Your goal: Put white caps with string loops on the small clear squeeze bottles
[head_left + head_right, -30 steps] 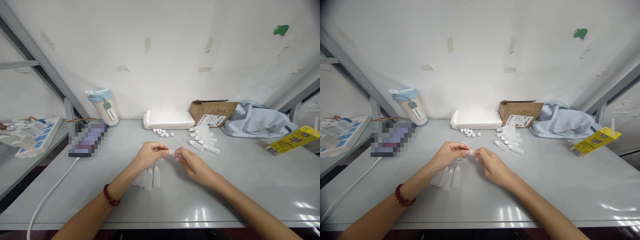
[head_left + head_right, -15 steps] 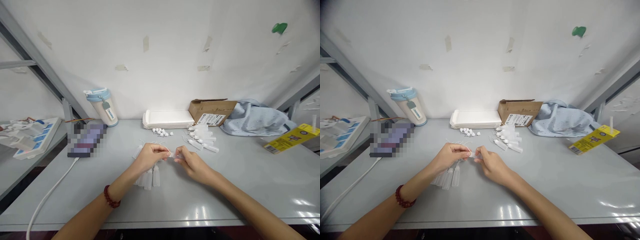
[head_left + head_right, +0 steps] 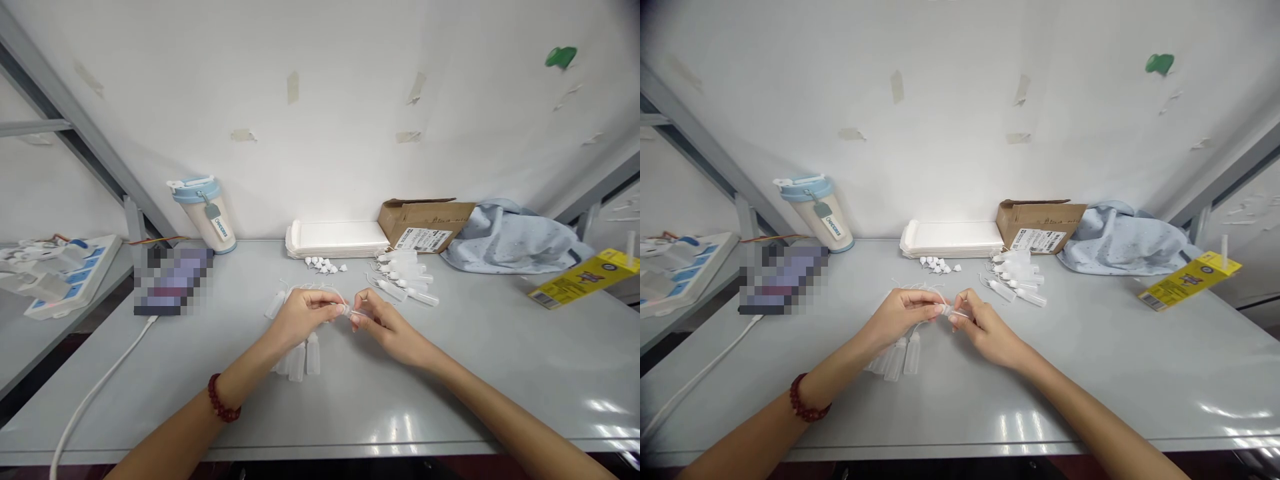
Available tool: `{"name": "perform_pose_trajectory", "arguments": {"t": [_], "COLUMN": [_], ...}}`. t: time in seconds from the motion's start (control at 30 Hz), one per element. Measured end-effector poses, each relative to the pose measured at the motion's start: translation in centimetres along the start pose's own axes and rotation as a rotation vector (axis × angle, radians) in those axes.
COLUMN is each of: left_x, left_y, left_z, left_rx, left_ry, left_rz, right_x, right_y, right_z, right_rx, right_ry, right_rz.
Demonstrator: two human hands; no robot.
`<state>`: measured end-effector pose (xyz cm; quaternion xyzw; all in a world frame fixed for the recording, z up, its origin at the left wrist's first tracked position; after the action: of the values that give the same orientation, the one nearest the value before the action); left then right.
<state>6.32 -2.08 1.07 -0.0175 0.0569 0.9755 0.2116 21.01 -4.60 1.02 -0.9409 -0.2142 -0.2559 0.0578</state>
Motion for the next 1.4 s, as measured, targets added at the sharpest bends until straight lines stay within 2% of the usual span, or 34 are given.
{"name": "perform_pose_trajectory", "arguments": {"t": [0.33,0.57,0.83,1.1,1.4], "left_x": [-0.4,-0.6,-0.5,-0.6,-0.8], "left_y": [0.1,0.3,0.1,0.3,0.4], "left_z": [-0.7,0.2,0.2,0.4,0.7], "left_rx": [0.109,0.028,-0.010,0.052,0.077], "left_ry": [-0.054,-0.107,-0.094,-0.098,-0.151], "left_rz": [-0.057,-0.094,-0.068,-0.078,-0.105], "right_x": [0.0,0.1,-0.1,0.1,0.1], "right_y": [0.0,0.2,0.0,0.1,0.3], "right_z": [-0.3,-0.2,0.2,0.1,-0.3], "right_rx": [0.044,0.013,0.001,-0.008,-0.005], "right_ry": [-0.007,-0.102,-0.233,-0.014,-0.043], "right_rz": [0.021,-0.014,-0.057,0.038,0.026]}}
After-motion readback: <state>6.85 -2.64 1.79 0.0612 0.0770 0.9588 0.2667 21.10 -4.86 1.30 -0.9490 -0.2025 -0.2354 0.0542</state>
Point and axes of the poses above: each hand's wrist, its own y-axis away from the middle knuckle, its own x-axis out of the back of the hand, z = x × y, the point moved 5 cm from there along -y, towards the middle knuckle, and after that the axes turned 6 degrees about y, right-handed, at the moved point
